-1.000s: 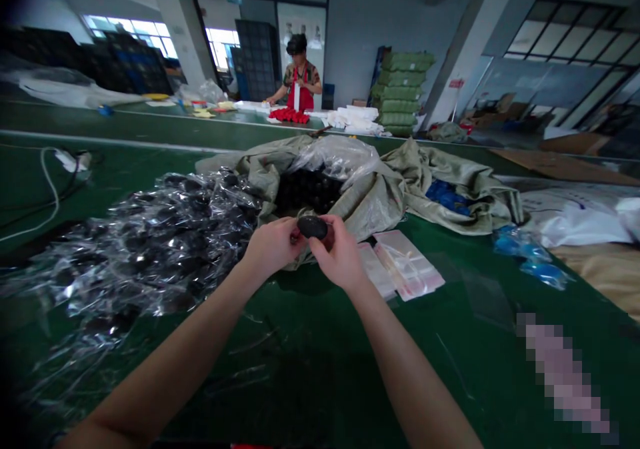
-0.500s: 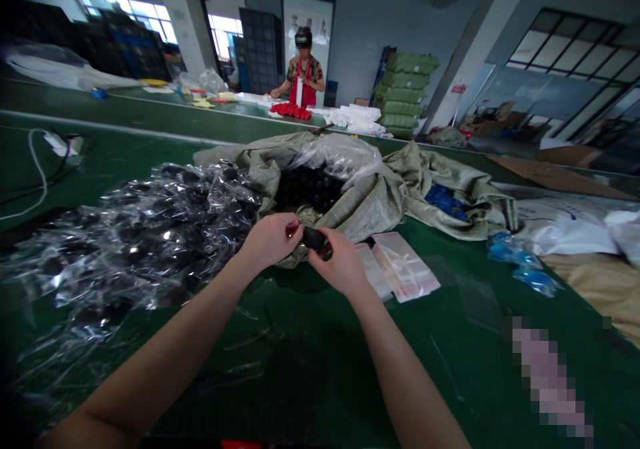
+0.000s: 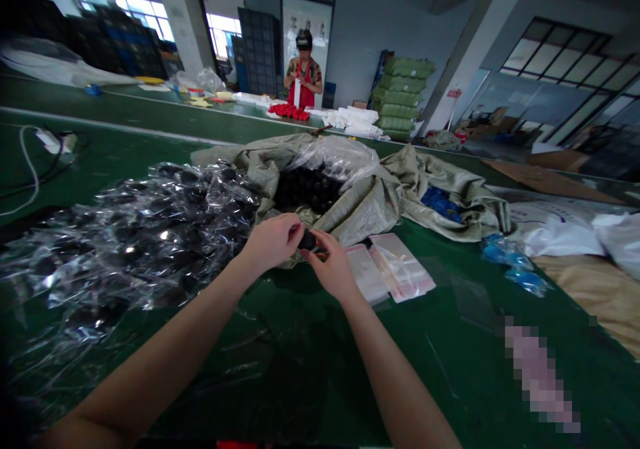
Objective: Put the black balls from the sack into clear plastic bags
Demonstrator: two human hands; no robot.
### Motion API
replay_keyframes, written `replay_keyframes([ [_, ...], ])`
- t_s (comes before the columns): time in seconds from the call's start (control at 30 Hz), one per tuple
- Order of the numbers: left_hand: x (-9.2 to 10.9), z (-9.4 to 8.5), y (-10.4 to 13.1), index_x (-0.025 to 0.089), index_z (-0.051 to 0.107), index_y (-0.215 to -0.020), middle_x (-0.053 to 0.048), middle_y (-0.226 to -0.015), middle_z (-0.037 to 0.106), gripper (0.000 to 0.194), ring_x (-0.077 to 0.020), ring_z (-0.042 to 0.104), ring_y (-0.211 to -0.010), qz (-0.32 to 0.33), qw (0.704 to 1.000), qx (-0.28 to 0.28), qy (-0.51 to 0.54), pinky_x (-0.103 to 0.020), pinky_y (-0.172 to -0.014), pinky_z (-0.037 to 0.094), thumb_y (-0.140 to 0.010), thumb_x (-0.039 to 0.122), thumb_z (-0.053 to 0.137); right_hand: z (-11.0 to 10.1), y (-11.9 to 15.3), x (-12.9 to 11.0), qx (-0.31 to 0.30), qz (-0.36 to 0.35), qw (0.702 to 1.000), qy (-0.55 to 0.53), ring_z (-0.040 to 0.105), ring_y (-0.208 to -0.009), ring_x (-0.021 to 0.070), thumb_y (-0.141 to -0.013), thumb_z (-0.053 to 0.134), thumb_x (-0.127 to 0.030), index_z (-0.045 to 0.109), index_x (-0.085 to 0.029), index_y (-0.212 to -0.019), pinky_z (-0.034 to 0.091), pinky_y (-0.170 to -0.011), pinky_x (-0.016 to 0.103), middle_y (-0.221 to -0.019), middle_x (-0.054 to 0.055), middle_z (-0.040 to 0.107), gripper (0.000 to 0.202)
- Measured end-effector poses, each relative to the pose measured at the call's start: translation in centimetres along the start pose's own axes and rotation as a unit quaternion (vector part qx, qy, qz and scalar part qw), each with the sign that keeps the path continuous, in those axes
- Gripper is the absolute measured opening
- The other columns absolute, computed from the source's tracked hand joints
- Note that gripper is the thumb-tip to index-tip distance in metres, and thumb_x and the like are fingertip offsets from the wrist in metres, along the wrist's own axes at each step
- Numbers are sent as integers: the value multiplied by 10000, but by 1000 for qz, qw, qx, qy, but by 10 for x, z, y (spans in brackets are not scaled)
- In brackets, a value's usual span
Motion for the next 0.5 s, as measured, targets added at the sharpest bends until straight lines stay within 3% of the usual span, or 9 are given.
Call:
replay_keyframes([
  [0.13, 1, 4, 0, 188, 614, -907, -81, -932, 679, 278, -198, 640, -798, 7, 1000, -9, -10, -290, -689, 449, -952, 321, 374, 1, -2, 1, 5, 9, 1000, -30, 666, -925, 177, -787, 628, -259, 564, -235, -1236, 559, -847, 368, -1181, 79, 644, 454],
  [0.37, 3, 9, 0, 173, 613, -932, -96, -938, 685, 304, -202, 650, -830, 1, 1000, -12, 6, -286, -700, 452, -960, 332, 356, -14, -9, -3, 32, -11, 999, -34, 681, -870, 171, -740, 631, -225, 497, -225, -1252, 567, -816, 359, -1182, 96, 610, 529],
  [0.5, 1, 11, 0, 179, 602, -919, -91, -921, 687, 299, -202, 651, -829, -17, 1000, 0, 14, -287, -698, 451, -962, 331, 348, -27, -16, 1, 70, 21, 996, -48, 688, -745, 144, -713, 598, -192, 407, -227, -1316, 595, -734, 346, -1126, 91, 626, 634],
])
Point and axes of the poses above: each hand's wrist, its own y-axis away from the middle knuckle, its own z-axis out of the palm, x = y × z, the point moved 10 cm from there along -y, towards the middle knuckle
